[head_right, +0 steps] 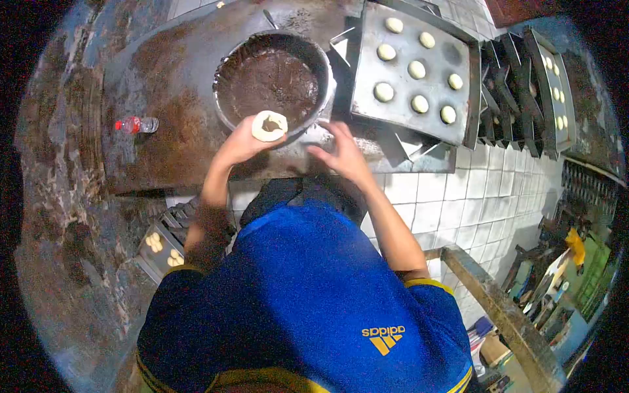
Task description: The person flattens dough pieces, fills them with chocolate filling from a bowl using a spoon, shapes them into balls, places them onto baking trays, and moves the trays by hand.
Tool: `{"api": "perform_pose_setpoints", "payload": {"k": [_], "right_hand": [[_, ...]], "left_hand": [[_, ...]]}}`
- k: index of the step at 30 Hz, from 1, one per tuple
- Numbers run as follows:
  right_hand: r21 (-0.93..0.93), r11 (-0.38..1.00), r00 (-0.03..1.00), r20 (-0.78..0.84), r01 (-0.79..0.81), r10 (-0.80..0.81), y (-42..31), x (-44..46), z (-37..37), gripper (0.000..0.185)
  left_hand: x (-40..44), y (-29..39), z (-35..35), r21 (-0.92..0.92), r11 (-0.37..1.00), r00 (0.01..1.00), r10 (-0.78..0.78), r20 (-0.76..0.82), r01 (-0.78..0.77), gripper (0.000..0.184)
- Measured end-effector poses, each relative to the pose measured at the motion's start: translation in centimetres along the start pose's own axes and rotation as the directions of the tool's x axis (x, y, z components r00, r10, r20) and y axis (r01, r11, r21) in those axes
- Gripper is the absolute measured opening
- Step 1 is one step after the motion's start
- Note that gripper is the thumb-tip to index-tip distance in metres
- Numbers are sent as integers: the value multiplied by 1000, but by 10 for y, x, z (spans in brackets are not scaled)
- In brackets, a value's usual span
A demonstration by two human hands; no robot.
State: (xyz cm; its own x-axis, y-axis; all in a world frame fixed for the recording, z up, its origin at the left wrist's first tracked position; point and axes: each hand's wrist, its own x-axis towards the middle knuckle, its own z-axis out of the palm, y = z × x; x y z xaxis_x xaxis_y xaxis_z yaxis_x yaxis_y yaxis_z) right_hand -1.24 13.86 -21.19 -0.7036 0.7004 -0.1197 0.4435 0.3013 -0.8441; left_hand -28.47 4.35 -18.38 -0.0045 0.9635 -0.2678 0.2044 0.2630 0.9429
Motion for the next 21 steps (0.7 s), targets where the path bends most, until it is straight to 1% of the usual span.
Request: {"api": "perform_pose_setpoints", "payload": {"k": [1, 3, 4, 5, 7, 8, 9, 10, 11, 12, 13, 14, 15, 16, 17, 18, 19, 20, 21], "right_hand": [[162, 986, 998, 32, 43, -49, -45, 12, -13, 74], [169, 961, 970, 68, 219, -233, -102, 27, -29, 84], [94, 951, 955, -2, 294, -295, -114, 31, -29, 74], [88, 949, 953, -6, 302, -303, -116, 34, -32, 74], [79, 971, 969, 81, 227, -233, -120, 42, -38, 55], [127, 961, 969, -21, 246, -245, -122, 43, -37, 38], [184, 961, 979, -15, 204, -205, -122, 43, -38, 33], [284, 951, 992, -9, 124, -126, -124, 42, -39, 33], [379, 925, 999, 5, 41, -47, -126, 41, -40, 33], [374, 926, 999, 3, 49, -54, -129, 41, -41, 33], [418, 907, 997, 28, 51, -69, -133, 41, -44, 39], [460, 886, 995, 52, 50, -84, -138, 39, -46, 46], [456, 888, 995, 50, 54, -86, -146, 38, -50, 46], [311, 944, 992, 17, 112, -123, -158, 37, -56, 55], [156, 974, 986, -9, 165, -165, -171, 35, -62, 64], [-8, 975, 975, 10, 224, -224, -183, 32, -66, 77], [-11, 975, 975, 8, 224, -224, -184, 35, -65, 77], [-184, 894, 911, 30, 410, -411, -183, 40, -63, 80], [-345, 750, 815, 85, 564, -574, -181, 45, -61, 83]], "left_hand": [[4, 7, 3, 2, 1000, 1000, 6, 12, -6, 41], [10, 19, 5, -26, 998, 984, 67, 163, -63, 44], [13, 22, 7, -10, 1000, 979, 5, 206, -3, 46], [13, 26, 4, -6, 1000, 979, 14, 203, -13, 46], [8, 51, -5, 40, 998, 960, 30, 277, -43, 47], [2, 66, -9, -35, 996, 959, 88, 268, -82, 50], [-5, 68, -10, -35, 995, 962, 95, 257, -89, 50], [-11, 70, -11, -234, 972, 970, 84, 228, -29, 49], [-17, 72, -11, -424, 905, 976, 70, 206, 25, 48], [-22, 79, -5, -478, 878, 987, 92, 131, -19, 39], [-24, 81, -2, -477, 878, 987, 99, 127, -26, 39], [-24, 82, 0, -476, 879, 997, 47, 59, -13, 40], [-24, 81, 1, -476, 879, 1000, -6, -10, 0, 41], [-24, 73, 1, -467, 883, 999, -41, 6, 39, 36], [-23, 68, 4, -468, 883, 999, -36, 5, 34, 36], [-22, 70, 8, -529, 848, 999, -27, -45, 0, 32], [-20, 71, 13, -587, 809, 995, -24, -92, -34, 28], [-17, 71, 19, -608, 790, 993, 9, -118, -79, 24], [-18, 76, 22, -609, 790, 994, 11, -110, -76, 24]]}}
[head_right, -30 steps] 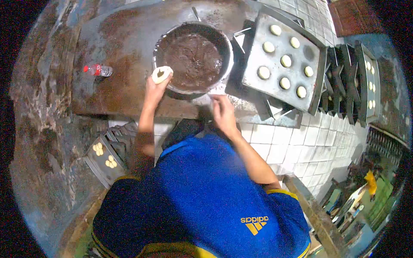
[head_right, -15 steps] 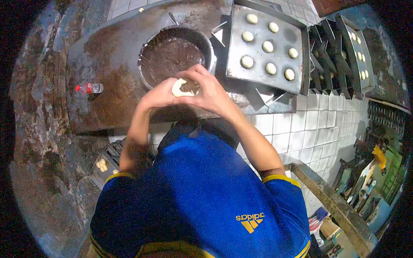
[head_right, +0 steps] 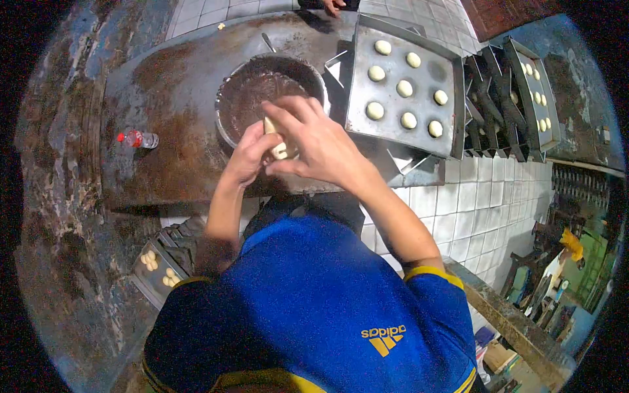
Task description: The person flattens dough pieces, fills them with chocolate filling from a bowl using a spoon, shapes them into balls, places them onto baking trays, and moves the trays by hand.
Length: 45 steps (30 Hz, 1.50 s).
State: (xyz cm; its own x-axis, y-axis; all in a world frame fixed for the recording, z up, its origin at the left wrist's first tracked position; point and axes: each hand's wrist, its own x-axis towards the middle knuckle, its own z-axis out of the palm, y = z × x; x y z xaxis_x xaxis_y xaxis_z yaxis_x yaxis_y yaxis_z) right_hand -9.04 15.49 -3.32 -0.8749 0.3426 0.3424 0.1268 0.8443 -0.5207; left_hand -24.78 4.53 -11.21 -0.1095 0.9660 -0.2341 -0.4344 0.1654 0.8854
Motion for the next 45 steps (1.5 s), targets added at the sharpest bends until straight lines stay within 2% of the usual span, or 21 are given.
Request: {"api": "perform_pose_setpoints", "payload": {"k": [2, 4, 6, 8, 10, 12, 14, 17, 20, 22, 24, 25, 26, 28, 30, 32, 34, 36, 39, 44, 45], "right_hand": [[52, 999, 999, -42, -7, 9, 9, 2, 4, 77], [340, 919, 979, 31, -199, 200, 14, 4, -5, 60], [359, 913, 975, -33, -192, 218, 15, 1, -8, 42], [443, 848, 940, -34, -291, 340, 24, -8, -7, 37], [406, 878, 953, -51, -254, 299, 24, -9, -13, 41], [559, 791, 931, -89, -246, 353, 22, -8, -16, 51], [507, 815, 923, -88, -282, 375, 15, -5, -33, 62], [155, 987, 988, -157, 32, -7, 31, -7, -35, 65], [332, 933, 970, -143, -139, 195, 57, -18, -30, 51], [583, 766, 899, -134, -269, 417, 62, -20, -33, 35], [829, 491, 815, -76, -268, 574, 74, -24, -36, 29], [962, 116, 747, 113, -248, 655, 74, -25, -41, 32], [962, 118, 749, 111, -245, 653, 77, -29, -45, 32], [938, -331, 759, 287, -100, 584, 85, -39, -53, 40], [924, -377, 827, 254, -56, 501, 92, -48, -60, 52], [949, -309, 824, 128, 59, 552, 95, -52, -67, 60], [965, 123, 643, -247, 232, 725, 105, -49, -73, 58], [925, 301, 561, -379, 231, 736, 134, -60, -84, 42], [921, 334, 491, -389, 199, 780, 165, -74, -112, 33], [920, 387, 696, -316, 59, 645, 207, -113, -168, 46], [923, 369, 659, -345, 109, 669, 214, -119, -173, 50]], "left_hand": [[0, 11, 9, -74, 997, 995, -21, -96, 14, 26], [1, 25, 11, -130, 991, 996, 0, -94, -12, 30], [-1, 29, 0, -329, 937, 986, -63, 157, 113, 32], [2, 26, 10, -331, 941, 991, -28, 133, 71, 31], [7, 24, 18, 130, 990, 998, 63, -3, -62, 41], [9, 27, 26, 92, 995, 998, 51, -37, -47, 41], [14, 28, 35, -37, 999, 991, -14, -137, 9, 41], [29, 23, 45, -74, 997, 999, 2, -48, -6, 44], [40, 32, 55, -157, 983, 995, -102, -21, 98, 38], [49, 44, 68, -234, 966, 988, -129, -83, 107, 34], [58, 55, 91, -106, 990, 992, 82, -101, -93, 39], [68, 59, 106, -21, 984, 971, 174, -166, -179, 37], [79, 61, 118, 68, 964, 937, 268, -224, -259, 36], [102, 64, 130, 194, 925, 907, 364, -210, -327, 33], [120, 76, 152, 338, 859, 871, 459, -175, -385, 27], [137, 82, 181, 259, 878, 892, 440, -104, -402, 27], [151, 84, 214, -48, 936, 934, 352, 64, -349, 27], [167, 79, 246, 30, 913, 910, 403, 100, -408, 29], [202, 54, 279, -82, 919, 912, 393, 121, -386, 34], [242, 44, 317, -157, 901, 885, 428, 183, -403, 59], [253, 34, 324, -72, 901, 863, 430, 265, -427, 65]]}}
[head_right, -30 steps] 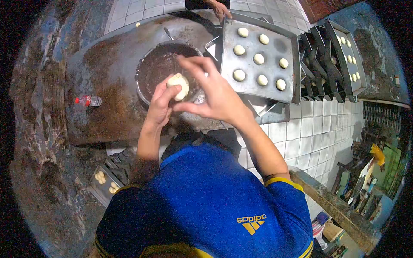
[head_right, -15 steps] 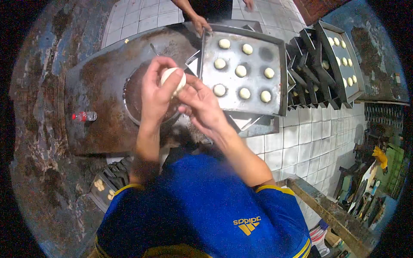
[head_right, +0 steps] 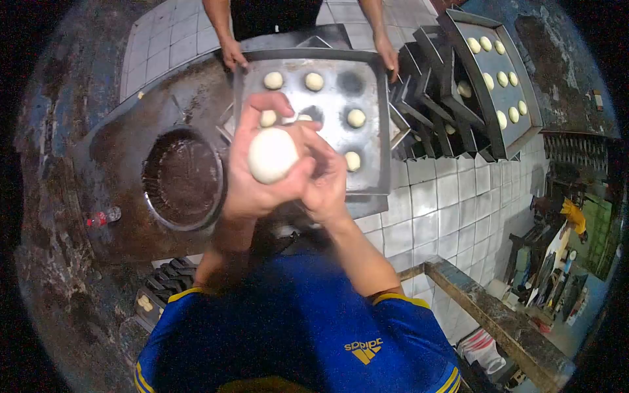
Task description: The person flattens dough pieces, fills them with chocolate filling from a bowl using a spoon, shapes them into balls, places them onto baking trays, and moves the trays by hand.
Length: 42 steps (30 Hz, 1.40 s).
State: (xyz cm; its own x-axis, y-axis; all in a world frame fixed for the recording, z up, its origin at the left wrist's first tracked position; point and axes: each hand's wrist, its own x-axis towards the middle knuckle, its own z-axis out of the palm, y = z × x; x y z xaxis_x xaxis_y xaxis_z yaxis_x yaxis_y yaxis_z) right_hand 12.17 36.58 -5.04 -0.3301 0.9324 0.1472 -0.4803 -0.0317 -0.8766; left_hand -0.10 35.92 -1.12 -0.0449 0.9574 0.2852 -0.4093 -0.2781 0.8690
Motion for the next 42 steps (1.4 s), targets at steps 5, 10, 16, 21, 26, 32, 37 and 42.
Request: {"api": "perform_pose_setpoints", "payload": {"k": [5, 10, 16, 21, 26, 32, 37, 42], "right_hand": [[-192, 981, 992, -129, -21, -4, 5, 21, -62, 41], [-666, 714, 961, -15, -217, 278, -48, 69, -147, 34], [-799, 600, 978, 92, -39, 185, -10, 151, -196, 47], [-832, 549, 970, 59, -83, 237, 50, 201, -244, 38], [-947, -58, 919, 290, 316, 268, 146, 220, -292, 63], [-852, -282, 886, 362, 440, 290, 188, 208, -294, 94], [-637, 689, 894, -4, -347, 448, 168, 247, -324, 72], [-566, 772, 956, -139, -290, 257, 17, 144, -270, 38]], "left_hand": [[37, -73, 19, -109, 988, 990, -116, -81, 107, 64], [82, -152, -13, 549, 833, 992, -7, -124, 75, 62], [138, -236, -24, 627, 773, 995, -99, -28, 95, 67], [155, -256, -62, 769, 622, 977, -211, -14, 145, 105], [98, -234, -108, 728, 607, 947, -180, -266, 319, 107], [-55, -160, -117, 589, 667, 811, -40, -584, 457, 79], [-157, -104, -115, 443, 735, 783, -189, -592, 513, 50], [-209, -79, -96, 212, 576, 613, -722, -321, 790, 23]]}}
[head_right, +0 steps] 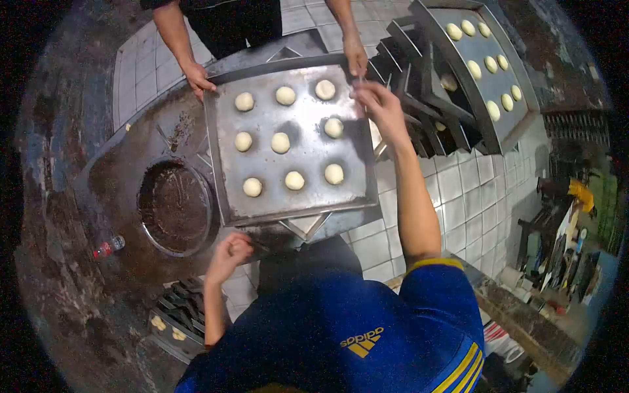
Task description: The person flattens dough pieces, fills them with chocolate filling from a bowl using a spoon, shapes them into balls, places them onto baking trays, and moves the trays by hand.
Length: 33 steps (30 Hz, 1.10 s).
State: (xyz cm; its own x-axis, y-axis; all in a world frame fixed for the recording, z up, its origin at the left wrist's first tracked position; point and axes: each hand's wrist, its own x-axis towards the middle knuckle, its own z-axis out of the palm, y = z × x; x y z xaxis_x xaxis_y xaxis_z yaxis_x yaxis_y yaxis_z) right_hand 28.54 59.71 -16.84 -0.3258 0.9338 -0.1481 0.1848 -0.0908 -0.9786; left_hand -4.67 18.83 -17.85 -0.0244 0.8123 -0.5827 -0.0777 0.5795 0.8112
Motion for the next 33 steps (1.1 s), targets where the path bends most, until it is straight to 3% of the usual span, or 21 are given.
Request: {"api": "perform_pose_setpoints", "payload": {"k": [2, 3, 5, 6, 7, 9, 11, 13, 14, 15, 16, 19, 20, 25, 27, 28, 29, 30, 31, 32, 33], "right_hand": [[-54, 995, 995, -62, -86, 82, 3, -63, -26, 29], [-45, 993, 992, -66, -113, 110, 16, -93, -35, 28], [65, 983, 980, -95, -169, 175, 42, -155, -44, 27], [124, 975, 973, -119, -185, 199, 44, -183, -32, 27], [184, 963, 964, -143, -196, 223, 40, -210, -16, 27], [93, 982, 950, -254, -162, 181, 31, -248, 18, 32], [56, 988, 952, -266, -143, 153, 42, -264, 35, 30], [-116, 985, 985, -132, -128, 112, 49, -265, 50, 27], [-235, 935, 960, -151, -267, 236, 44, -260, 57, 27], [-223, 939, 961, -149, -261, 232, 49, -250, 64, 27], [-400, 904, 986, -125, -154, 113, 57, -235, 68, 28], [-731, 668, 978, 0, 141, -207, 108, -188, 73, 30], [-829, 556, 998, 38, 62, -55, 127, -172, 75, 29], [-914, 356, 981, 177, 195, -82, 185, -129, 82, 15], [-943, 143, 954, 292, 299, -68, 227, -121, 77, 13], [-910, -11, 730, 340, 414, -593, 202, -130, 77, 15], [-871, 378, 946, 248, 312, -210, 196, -113, 79, 20], [-827, 493, 963, 234, 270, -136, 181, -107, 78, 22], [-774, 595, 972, 230, 217, -55, 151, -102, 72, 25], [-518, 853, 816, 468, -59, 341, 113, -89, 53, 30], [-388, 915, 791, 524, -108, 315, 96, -98, 55, 34]], "left_hand": [[-2, 3, 5, 210, 976, 991, -75, 113, 50, 9], [1, 3, 12, 224, 974, 990, -65, 127, 36, 9], [5, -8, 17, 115, 968, 967, 203, 153, -222, 8], [8, -7, 10, 292, 926, 964, 195, 178, -241, 17], [10, -2, 4, 306, 920, 961, 187, 203, -244, 17], [10, 9, 1, 225, 971, 970, 19, 243, -76, 30], [7, 14, 0, 235, 961, 966, 88, 241, -146, 37], [-4, 18, -6, 272, 932, 957, 182, 226, -241, 37], [-13, 22, -8, 329, 912, 961, 184, 204, -245, 37], [-20, 20, -11, 342, 907, 962, 184, 200, -245, 37], [-26, 15, -13, 320, 926, 976, 155, 154, -198, 36], [-42, 0, -16, 285, 950, 991, 114, 77, -131, 33], [-49, -1, -12, 245, 961, 992, 125, 24, -127, 33], [-62, -9, 19, 89, 989, 979, 135, -154, -122, 29], [-59, -14, 35, 43, 994, 980, 102, -172, -96, 27], [-53, -15, 44, 17, 994, 979, 113, -170, -112, 26], [-43, -14, 50, -9, 991, 977, 131, -170, -134, 24], [-34, -14, 54, -39, 982, 978, 181, -101, -186, 25], [-16, -1, 68, -44, 964, 956, 253, -148, -262, 27], [1, 10, 86, -58, 940, 922, 315, -225, -335, 31], [21, 8, 91, -222, 944, 958, 197, -211, -243, 43]]}}
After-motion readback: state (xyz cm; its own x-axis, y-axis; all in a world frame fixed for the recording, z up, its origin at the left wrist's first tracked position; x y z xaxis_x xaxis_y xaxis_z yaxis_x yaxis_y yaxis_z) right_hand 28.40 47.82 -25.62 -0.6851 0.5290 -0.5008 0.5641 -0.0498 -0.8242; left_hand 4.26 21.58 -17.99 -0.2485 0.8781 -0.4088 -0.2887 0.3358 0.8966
